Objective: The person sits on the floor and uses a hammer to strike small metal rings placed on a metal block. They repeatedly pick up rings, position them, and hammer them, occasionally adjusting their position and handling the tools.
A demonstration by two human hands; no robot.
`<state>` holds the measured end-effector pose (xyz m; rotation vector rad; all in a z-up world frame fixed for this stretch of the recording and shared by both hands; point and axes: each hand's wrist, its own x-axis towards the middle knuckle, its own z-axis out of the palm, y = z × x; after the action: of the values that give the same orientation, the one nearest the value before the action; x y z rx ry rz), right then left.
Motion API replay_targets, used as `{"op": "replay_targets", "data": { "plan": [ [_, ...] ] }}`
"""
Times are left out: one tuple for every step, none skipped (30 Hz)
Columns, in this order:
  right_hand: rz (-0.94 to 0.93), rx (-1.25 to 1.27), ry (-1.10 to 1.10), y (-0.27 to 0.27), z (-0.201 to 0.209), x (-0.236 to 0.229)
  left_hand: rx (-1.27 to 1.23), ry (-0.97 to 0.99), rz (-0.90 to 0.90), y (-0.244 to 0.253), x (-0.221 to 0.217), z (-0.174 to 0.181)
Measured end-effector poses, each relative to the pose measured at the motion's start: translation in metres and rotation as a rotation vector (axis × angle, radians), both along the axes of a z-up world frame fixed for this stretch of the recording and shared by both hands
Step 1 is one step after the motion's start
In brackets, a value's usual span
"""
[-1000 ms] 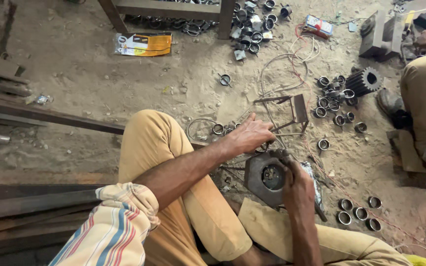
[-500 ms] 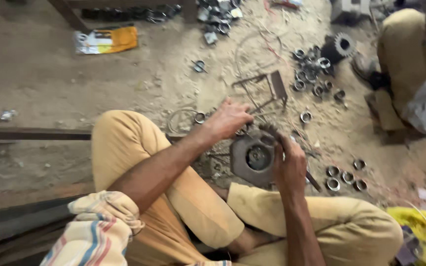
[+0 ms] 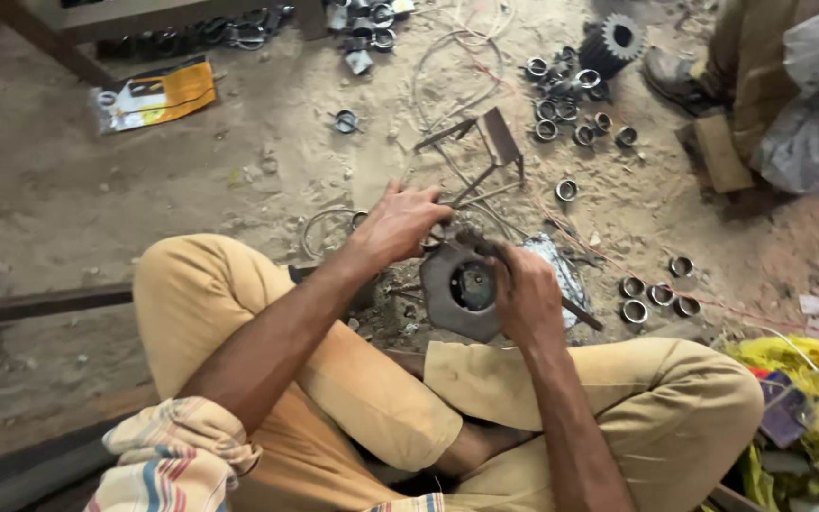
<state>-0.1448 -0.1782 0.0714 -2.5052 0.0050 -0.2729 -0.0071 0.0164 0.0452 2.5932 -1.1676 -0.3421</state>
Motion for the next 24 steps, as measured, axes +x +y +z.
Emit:
{"op": "replay_targets", "data": {
  "plan": [
    [-0.005,0.039,-0.031,0.000,-0.002,0.000,0.046,0.020,-0.002,0.003,0.001,-0.002],
    [-0.010,0.078,-0.063,0.000,-0.003,0.000,0.089,0.065,0.002,0.005,0.002,-0.005],
    [-0.026,0.112,-0.056,0.000,-0.004,0.001,0.135,0.107,0.007,0.008,0.006,-0.009],
    [-0.041,0.146,-0.049,0.000,-0.004,0.002,0.180,0.148,0.013,0.012,0.009,-0.016],
    [-0.054,0.180,-0.042,0.000,-0.004,0.002,0.215,0.151,0.026,0.014,0.011,-0.025],
    [-0.073,0.192,-0.007,0.000,-0.003,0.002,0.250,0.152,0.039,0.016,0.014,-0.036],
    [-0.090,0.205,0.028,-0.001,-0.003,0.002,0.285,0.154,0.054,0.019,0.016,-0.049],
    [-0.106,0.218,0.063,-0.001,-0.002,0.002,0.211,0.057,0.049,0.022,0.018,-0.062],
    [-0.083,0.205,0.017,-0.001,-0.002,0.002,0.136,-0.039,0.047,0.022,0.019,-0.075],
    [-0.060,0.191,-0.028,-0.002,-0.002,0.002,0.060,-0.135,0.044,0.023,0.020,-0.088],
    [-0.037,0.177,-0.074,-0.002,-0.002,0.002,0.101,-0.111,0.053,0.026,0.022,-0.098],
    [-0.033,0.175,-0.092,-0.002,-0.003,0.002,0.142,-0.086,0.061,0.028,0.022,-0.106],
    [-0.032,0.175,-0.110,-0.001,-0.003,0.002,0.184,-0.063,0.069,0.032,0.021,-0.111],
    [-0.030,0.174,-0.128,0.000,-0.004,0.002,0.227,-0.039,0.076,0.035,0.020,-0.113],
    [-0.027,0.175,-0.135,0.000,-0.004,0.002,0.269,-0.016,0.083,0.038,0.019,-0.112],
    [-0.025,0.175,-0.141,0.001,-0.004,0.002,0.311,0.007,0.089,0.041,0.017,-0.108],
    [-0.023,0.175,-0.148,0.000,-0.004,0.002,0.290,-0.011,0.079,0.042,0.016,-0.101],
    [-0.027,0.175,-0.142,0.000,-0.003,0.002,0.269,-0.030,0.069,0.043,0.015,-0.091],
    [-0.030,0.175,-0.134,0.000,-0.001,0.001,0.247,-0.047,0.059,0.043,0.014,-0.081],
    [-0.034,0.174,-0.127,-0.001,0.002,0.001,0.304,-0.013,0.071,0.039,0.013,-0.069],
    [-0.007,0.179,-0.162,-0.001,0.005,0.001,0.363,0.022,0.084,0.035,0.013,-0.058],
    [0.020,0.184,-0.197,-0.002,0.009,0.001,0.422,0.057,0.097,0.031,0.012,-0.046],
    [0.044,0.190,-0.230,-0.001,0.012,-0.001,0.393,0.022,0.098,0.028,0.010,-0.034],
    [0.067,0.150,-0.264,0.001,0.016,-0.004,0.363,-0.013,0.098,0.025,0.008,-0.023]
  ]
}}
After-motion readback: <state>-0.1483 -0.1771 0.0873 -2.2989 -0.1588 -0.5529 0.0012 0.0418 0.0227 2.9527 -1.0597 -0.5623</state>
